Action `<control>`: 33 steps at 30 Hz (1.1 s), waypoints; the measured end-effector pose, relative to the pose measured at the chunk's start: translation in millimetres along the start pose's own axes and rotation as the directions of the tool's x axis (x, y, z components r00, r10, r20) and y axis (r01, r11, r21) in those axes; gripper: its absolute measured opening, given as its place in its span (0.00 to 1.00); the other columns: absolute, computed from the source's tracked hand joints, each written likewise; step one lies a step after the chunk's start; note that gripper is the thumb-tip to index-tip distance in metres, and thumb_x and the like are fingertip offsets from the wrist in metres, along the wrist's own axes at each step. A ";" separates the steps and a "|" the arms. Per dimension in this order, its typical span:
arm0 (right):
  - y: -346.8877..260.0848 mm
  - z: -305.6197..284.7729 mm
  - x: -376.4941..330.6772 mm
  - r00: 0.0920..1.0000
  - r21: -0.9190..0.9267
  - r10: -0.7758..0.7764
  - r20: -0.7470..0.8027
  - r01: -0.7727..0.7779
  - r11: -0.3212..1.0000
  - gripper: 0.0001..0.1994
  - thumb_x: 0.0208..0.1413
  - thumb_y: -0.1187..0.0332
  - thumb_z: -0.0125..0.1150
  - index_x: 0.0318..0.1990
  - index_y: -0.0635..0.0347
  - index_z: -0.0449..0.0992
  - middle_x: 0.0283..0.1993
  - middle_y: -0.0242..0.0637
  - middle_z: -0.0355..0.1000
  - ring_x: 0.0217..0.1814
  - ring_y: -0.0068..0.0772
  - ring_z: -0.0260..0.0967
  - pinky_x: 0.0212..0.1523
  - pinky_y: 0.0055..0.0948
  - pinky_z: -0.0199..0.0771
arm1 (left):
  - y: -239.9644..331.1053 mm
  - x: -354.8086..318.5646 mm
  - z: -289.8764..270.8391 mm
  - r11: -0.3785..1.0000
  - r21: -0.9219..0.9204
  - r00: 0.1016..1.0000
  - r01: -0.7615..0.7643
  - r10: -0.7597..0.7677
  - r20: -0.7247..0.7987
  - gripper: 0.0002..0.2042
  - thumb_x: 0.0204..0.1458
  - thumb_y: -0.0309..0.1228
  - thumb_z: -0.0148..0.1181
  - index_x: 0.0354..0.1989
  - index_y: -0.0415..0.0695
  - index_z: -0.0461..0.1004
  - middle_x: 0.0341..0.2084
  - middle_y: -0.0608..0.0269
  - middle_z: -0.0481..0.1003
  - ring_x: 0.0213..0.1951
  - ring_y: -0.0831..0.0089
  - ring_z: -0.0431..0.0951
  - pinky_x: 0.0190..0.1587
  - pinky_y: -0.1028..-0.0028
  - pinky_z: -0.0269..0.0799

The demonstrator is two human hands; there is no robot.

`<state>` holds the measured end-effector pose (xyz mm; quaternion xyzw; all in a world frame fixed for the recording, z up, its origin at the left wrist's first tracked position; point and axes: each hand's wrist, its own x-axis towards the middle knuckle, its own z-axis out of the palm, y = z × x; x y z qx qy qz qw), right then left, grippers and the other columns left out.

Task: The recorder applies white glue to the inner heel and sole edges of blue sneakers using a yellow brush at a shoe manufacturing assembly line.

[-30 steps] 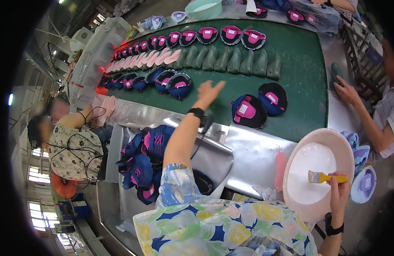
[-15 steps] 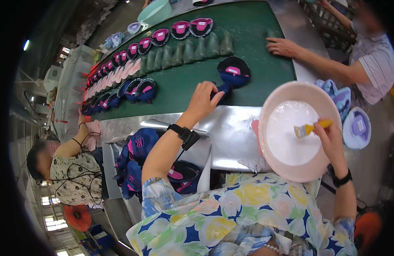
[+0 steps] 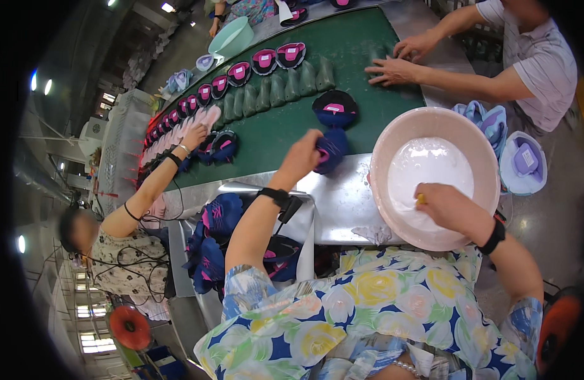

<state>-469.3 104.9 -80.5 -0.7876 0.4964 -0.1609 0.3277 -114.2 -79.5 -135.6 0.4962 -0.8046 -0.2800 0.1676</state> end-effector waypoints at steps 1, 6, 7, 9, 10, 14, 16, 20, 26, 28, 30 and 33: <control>7.8 -8.9 -9.7 0.996 0.001 0.012 -0.083 -0.012 1.000 0.09 0.57 0.70 0.61 0.42 0.64 0.73 0.38 0.51 0.75 0.42 0.55 0.74 0.45 0.44 0.73 | 16.4 -2.4 -15.3 0.973 -0.181 0.988 0.144 -0.150 -0.021 0.23 0.51 0.17 0.54 0.56 0.51 0.70 0.36 0.58 0.73 0.39 0.70 0.76 0.39 0.65 0.78; 23.7 -65.8 -32.5 0.929 0.058 0.072 -0.362 -0.055 0.997 0.09 0.58 0.70 0.61 0.43 0.64 0.73 0.38 0.47 0.76 0.39 0.50 0.74 0.42 0.37 0.73 | 35.3 -16.5 -58.7 0.566 -0.788 0.969 0.242 -0.106 0.221 0.24 0.53 0.14 0.58 0.59 0.43 0.67 0.50 0.63 0.75 0.48 0.76 0.77 0.49 0.73 0.77; 21.8 -74.9 -32.6 0.908 0.103 0.045 -0.416 -0.002 0.995 0.08 0.58 0.71 0.61 0.43 0.64 0.73 0.38 0.46 0.75 0.40 0.46 0.74 0.43 0.34 0.72 | 35.3 -21.8 -57.4 0.638 -0.736 0.971 0.227 -0.089 0.223 0.23 0.52 0.16 0.61 0.58 0.41 0.67 0.50 0.62 0.75 0.49 0.74 0.77 0.51 0.72 0.76; 11.8 -87.7 -28.2 0.853 0.177 0.011 -0.522 0.096 0.980 0.07 0.59 0.72 0.61 0.42 0.64 0.72 0.38 0.42 0.75 0.41 0.40 0.73 0.45 0.29 0.70 | 65.9 -24.0 -46.4 0.556 -0.766 0.940 0.323 -0.092 0.330 0.19 0.51 0.20 0.65 0.53 0.39 0.72 0.45 0.67 0.77 0.46 0.77 0.77 0.53 0.72 0.74; 8.0 -92.0 -25.5 0.841 0.196 0.003 -0.541 0.122 0.973 0.08 0.59 0.72 0.61 0.43 0.64 0.72 0.38 0.42 0.75 0.41 0.39 0.74 0.45 0.28 0.70 | 75.5 -21.7 -37.1 0.615 -0.736 0.939 0.282 -0.019 0.344 0.17 0.51 0.19 0.65 0.51 0.39 0.74 0.44 0.68 0.78 0.45 0.78 0.77 0.52 0.73 0.74; -0.7 -102.0 -14.4 0.773 0.171 -0.058 -0.631 0.212 0.962 0.10 0.59 0.68 0.63 0.43 0.63 0.72 0.33 0.41 0.76 0.34 0.38 0.75 0.38 0.28 0.71 | 115.4 -16.7 -4.1 0.668 -0.732 0.942 0.134 0.143 0.304 0.16 0.51 0.19 0.66 0.49 0.39 0.75 0.44 0.67 0.78 0.45 0.79 0.76 0.52 0.74 0.74; -2.8 -96.3 -6.4 0.732 0.129 -0.110 -0.672 0.263 0.956 0.12 0.58 0.66 0.65 0.42 0.64 0.71 0.27 0.41 0.75 0.28 0.38 0.75 0.31 0.28 0.71 | 111.6 -23.4 9.0 0.583 -0.804 0.983 0.113 0.054 0.178 0.18 0.52 0.20 0.65 0.53 0.39 0.73 0.49 0.64 0.77 0.47 0.77 0.77 0.52 0.73 0.74; 0.3 -87.9 -13.0 0.653 0.173 0.036 -0.757 0.147 0.974 0.14 0.57 0.64 0.67 0.41 0.65 0.72 0.25 0.41 0.74 0.25 0.35 0.74 0.28 0.27 0.70 | 136.6 -29.7 36.5 0.308 -0.944 0.971 -0.115 0.238 -0.040 0.20 0.56 0.25 0.63 0.58 0.39 0.70 0.52 0.63 0.76 0.50 0.73 0.77 0.56 0.71 0.73; 2.1 -48.6 -6.3 0.681 0.477 0.323 -0.657 0.044 0.878 0.17 0.56 0.62 0.68 0.40 0.69 0.72 0.25 0.40 0.74 0.25 0.28 0.73 0.27 0.26 0.71 | 132.8 -34.3 60.0 0.532 -0.770 0.934 -0.354 0.154 -0.322 0.23 0.56 0.28 0.63 0.60 0.37 0.69 0.54 0.59 0.75 0.53 0.71 0.76 0.58 0.70 0.71; 1.8 -38.9 -4.8 0.683 0.570 0.391 -0.617 0.045 0.821 0.18 0.56 0.61 0.68 0.39 0.71 0.72 0.25 0.40 0.74 0.25 0.28 0.74 0.28 0.25 0.72 | 138.4 -29.2 57.4 0.690 -0.515 0.845 -0.509 0.284 -0.454 0.22 0.56 0.27 0.62 0.60 0.37 0.70 0.54 0.56 0.75 0.53 0.67 0.76 0.58 0.69 0.70; -3.0 -37.1 -5.6 0.699 0.692 0.473 -0.536 0.043 0.720 0.19 0.56 0.60 0.67 0.38 0.71 0.72 0.26 0.41 0.75 0.26 0.28 0.75 0.28 0.24 0.73 | 142.1 -21.0 49.4 0.756 -0.208 0.731 -0.621 0.461 -0.504 0.21 0.56 0.27 0.61 0.59 0.37 0.71 0.53 0.53 0.75 0.54 0.64 0.75 0.59 0.68 0.70; -4.3 -38.6 -7.8 0.726 0.788 0.510 -0.461 0.071 0.612 0.18 0.57 0.60 0.67 0.38 0.71 0.72 0.28 0.43 0.76 0.27 0.26 0.75 0.29 0.22 0.75 | 143.3 -16.6 44.1 0.758 -0.041 0.662 -0.651 0.541 -0.518 0.21 0.56 0.27 0.60 0.59 0.38 0.71 0.52 0.49 0.75 0.55 0.58 0.75 0.59 0.67 0.69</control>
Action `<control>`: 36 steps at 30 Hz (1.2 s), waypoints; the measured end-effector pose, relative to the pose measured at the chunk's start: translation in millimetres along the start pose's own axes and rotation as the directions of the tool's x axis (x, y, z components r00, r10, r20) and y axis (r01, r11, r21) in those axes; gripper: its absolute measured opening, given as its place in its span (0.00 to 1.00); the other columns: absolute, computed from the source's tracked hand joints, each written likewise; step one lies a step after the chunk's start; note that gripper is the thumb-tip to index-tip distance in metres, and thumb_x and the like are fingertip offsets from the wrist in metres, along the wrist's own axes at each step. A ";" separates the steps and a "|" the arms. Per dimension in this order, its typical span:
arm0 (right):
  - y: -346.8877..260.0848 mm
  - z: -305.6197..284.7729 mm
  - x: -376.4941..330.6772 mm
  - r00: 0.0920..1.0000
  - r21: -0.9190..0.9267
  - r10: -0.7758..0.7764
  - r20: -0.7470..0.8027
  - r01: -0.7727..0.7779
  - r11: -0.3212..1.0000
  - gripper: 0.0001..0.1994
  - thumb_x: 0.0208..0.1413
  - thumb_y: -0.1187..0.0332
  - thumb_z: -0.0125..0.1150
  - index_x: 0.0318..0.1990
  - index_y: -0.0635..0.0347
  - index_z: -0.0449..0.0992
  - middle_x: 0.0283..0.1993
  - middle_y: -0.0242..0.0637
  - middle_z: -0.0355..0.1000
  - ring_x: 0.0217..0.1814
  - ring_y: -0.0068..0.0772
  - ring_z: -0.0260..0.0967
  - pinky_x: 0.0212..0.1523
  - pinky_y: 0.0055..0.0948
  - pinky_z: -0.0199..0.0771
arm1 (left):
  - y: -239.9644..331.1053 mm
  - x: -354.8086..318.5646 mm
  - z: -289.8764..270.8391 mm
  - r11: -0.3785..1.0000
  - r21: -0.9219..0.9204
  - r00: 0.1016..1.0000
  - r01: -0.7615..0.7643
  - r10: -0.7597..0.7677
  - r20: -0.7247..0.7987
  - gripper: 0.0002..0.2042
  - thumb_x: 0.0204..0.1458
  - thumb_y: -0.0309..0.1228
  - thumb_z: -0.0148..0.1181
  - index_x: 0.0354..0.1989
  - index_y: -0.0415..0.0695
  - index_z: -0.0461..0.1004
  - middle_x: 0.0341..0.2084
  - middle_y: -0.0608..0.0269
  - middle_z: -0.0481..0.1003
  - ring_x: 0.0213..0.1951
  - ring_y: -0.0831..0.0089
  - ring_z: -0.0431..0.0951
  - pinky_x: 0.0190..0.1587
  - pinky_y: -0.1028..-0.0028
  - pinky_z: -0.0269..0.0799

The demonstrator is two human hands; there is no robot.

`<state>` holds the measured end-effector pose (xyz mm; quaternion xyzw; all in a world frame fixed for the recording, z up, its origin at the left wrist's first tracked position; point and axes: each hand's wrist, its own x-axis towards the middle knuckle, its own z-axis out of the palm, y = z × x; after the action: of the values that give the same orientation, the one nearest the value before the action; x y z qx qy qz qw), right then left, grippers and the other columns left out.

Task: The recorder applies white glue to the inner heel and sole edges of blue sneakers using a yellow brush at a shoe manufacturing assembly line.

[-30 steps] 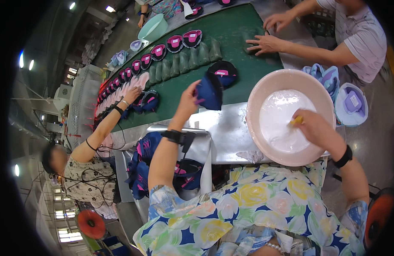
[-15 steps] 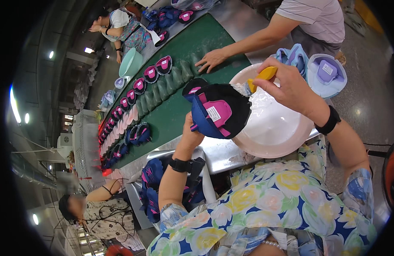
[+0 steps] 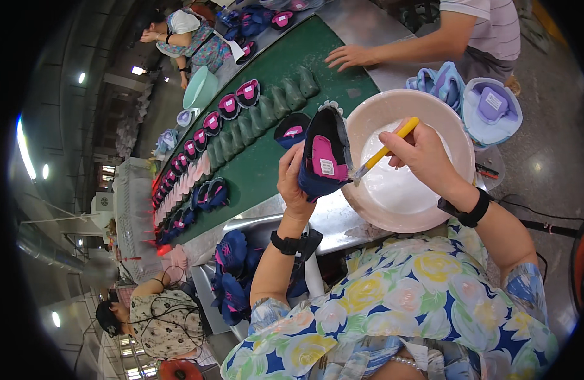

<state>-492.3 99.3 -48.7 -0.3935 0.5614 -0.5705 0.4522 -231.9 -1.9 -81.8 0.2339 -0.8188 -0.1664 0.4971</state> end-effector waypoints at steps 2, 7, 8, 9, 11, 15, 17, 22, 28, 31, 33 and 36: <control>-2.6 -5.1 -0.9 0.999 0.021 -0.042 0.015 0.042 0.999 0.17 0.57 0.62 0.67 0.39 0.70 0.72 0.31 0.43 0.76 0.28 0.26 0.76 0.30 0.22 0.75 | 3.8 9.8 -6.2 0.990 0.139 0.999 -0.006 -0.001 0.049 0.22 0.55 0.28 0.60 0.59 0.38 0.71 0.53 0.50 0.75 0.55 0.58 0.75 0.59 0.66 0.69; -8.1 -21.6 -1.9 0.899 -0.160 -0.425 0.110 0.438 0.885 0.12 0.57 0.68 0.67 0.43 0.65 0.73 0.37 0.42 0.77 0.36 0.29 0.77 0.36 0.25 0.75 | -7.5 -3.3 -16.5 0.624 -0.372 0.726 0.687 -0.610 0.318 0.20 0.60 0.34 0.55 0.59 0.40 0.70 0.52 0.54 0.75 0.53 0.63 0.77 0.54 0.66 0.74; -8.0 -22.8 -2.2 0.872 -0.192 -0.471 0.134 0.490 0.850 0.12 0.57 0.68 0.67 0.43 0.64 0.73 0.38 0.41 0.77 0.37 0.31 0.77 0.38 0.26 0.75 | -14.2 -9.9 -18.9 0.391 -0.506 0.632 0.769 -0.584 0.510 0.19 0.62 0.37 0.52 0.59 0.42 0.70 0.51 0.54 0.76 0.49 0.65 0.79 0.48 0.69 0.77; -6.9 -25.1 -3.7 0.844 -0.226 -0.514 0.152 0.536 0.813 0.11 0.57 0.69 0.67 0.43 0.62 0.74 0.39 0.41 0.77 0.39 0.33 0.77 0.40 0.27 0.75 | -17.3 -11.2 -19.1 0.118 -0.532 0.507 0.838 -0.526 0.683 0.20 0.64 0.40 0.48 0.60 0.43 0.69 0.50 0.55 0.77 0.45 0.67 0.81 0.41 0.72 0.81; -4.0 -24.4 -3.6 0.767 -0.226 -0.608 0.204 0.641 0.733 0.11 0.56 0.69 0.67 0.44 0.60 0.74 0.41 0.40 0.77 0.41 0.37 0.77 0.42 0.29 0.75 | -14.4 -17.3 -17.9 -0.541 -0.424 0.250 0.726 -0.367 0.896 0.22 0.65 0.45 0.45 0.61 0.44 0.67 0.46 0.55 0.79 0.35 0.68 0.84 0.27 0.76 0.83; -6.3 -5.9 -1.0 0.587 -0.099 -0.734 0.342 0.799 0.593 0.11 0.56 0.70 0.67 0.45 0.59 0.74 0.43 0.41 0.77 0.43 0.42 0.76 0.45 0.33 0.76 | 19.5 -25.4 13.1 -0.635 -0.330 0.109 0.698 -0.361 0.926 0.23 0.66 0.48 0.44 0.58 0.43 0.69 0.42 0.54 0.80 0.30 0.70 0.85 0.24 0.85 0.84; -8.3 3.6 3.4 0.459 -0.078 -0.778 0.429 0.877 0.475 0.11 0.55 0.69 0.65 0.45 0.59 0.75 0.44 0.42 0.76 0.45 0.44 0.75 0.46 0.36 0.76 | 25.7 -31.6 21.9 -0.632 -0.330 0.063 0.702 -0.406 0.912 0.22 0.66 0.49 0.44 0.56 0.44 0.70 0.40 0.55 0.80 0.30 0.73 0.85 0.23 0.85 0.83; -13.2 -0.6 14.7 0.611 -0.278 -0.639 0.468 0.788 0.550 0.10 0.57 0.66 0.63 0.43 0.60 0.73 0.39 0.45 0.76 0.41 0.47 0.75 0.42 0.38 0.76 | 31.9 -21.4 18.6 -0.574 -0.381 0.163 0.725 -0.394 0.904 0.22 0.66 0.49 0.46 0.56 0.45 0.71 0.41 0.61 0.80 0.31 0.77 0.84 0.24 0.84 0.80; -20.8 -16.3 24.1 0.822 -0.357 -0.352 0.448 0.526 0.772 0.09 0.58 0.65 0.63 0.41 0.60 0.73 0.31 0.48 0.76 0.35 0.50 0.75 0.35 0.37 0.74 | 34.5 -13.1 18.4 -0.169 -0.515 0.295 0.840 -0.656 0.695 0.22 0.63 0.43 0.52 0.60 0.43 0.69 0.52 0.57 0.76 0.51 0.66 0.79 0.53 0.67 0.78; -28.0 -28.0 20.5 0.832 -0.460 -0.216 0.511 0.477 0.748 0.08 0.57 0.68 0.63 0.40 0.60 0.73 0.29 0.46 0.76 0.32 0.50 0.75 0.34 0.37 0.73 | 21.4 -11.0 3.2 -0.135 -0.504 0.346 0.853 -0.576 0.740 0.23 0.64 0.41 0.51 0.62 0.42 0.66 0.56 0.54 0.74 0.55 0.64 0.77 0.59 0.63 0.74; -29.5 -22.7 17.4 0.794 -0.373 -0.468 0.389 0.600 0.708 0.07 0.57 0.70 0.63 0.39 0.60 0.73 0.31 0.44 0.76 0.33 0.48 0.74 0.36 0.37 0.73 | 19.6 0.3 -3.1 -0.178 -0.487 0.333 0.855 -0.530 0.780 0.23 0.64 0.41 0.51 0.63 0.42 0.65 0.57 0.54 0.73 0.56 0.63 0.77 0.59 0.63 0.74; -23.9 -4.6 19.6 0.654 -0.306 -0.668 0.355 0.757 0.578 0.07 0.56 0.71 0.64 0.40 0.59 0.74 0.35 0.41 0.76 0.37 0.46 0.74 0.39 0.37 0.73 | 21.5 1.0 4.5 -0.080 -0.476 0.337 0.876 -0.606 0.721 0.23 0.65 0.41 0.50 0.63 0.42 0.65 0.57 0.53 0.73 0.56 0.63 0.77 0.59 0.64 0.74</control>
<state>-504.0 80.9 -26.3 -0.7305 0.4161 -0.5233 0.1392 -241.0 15.7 -72.2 0.3514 -0.4035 -0.8121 0.2329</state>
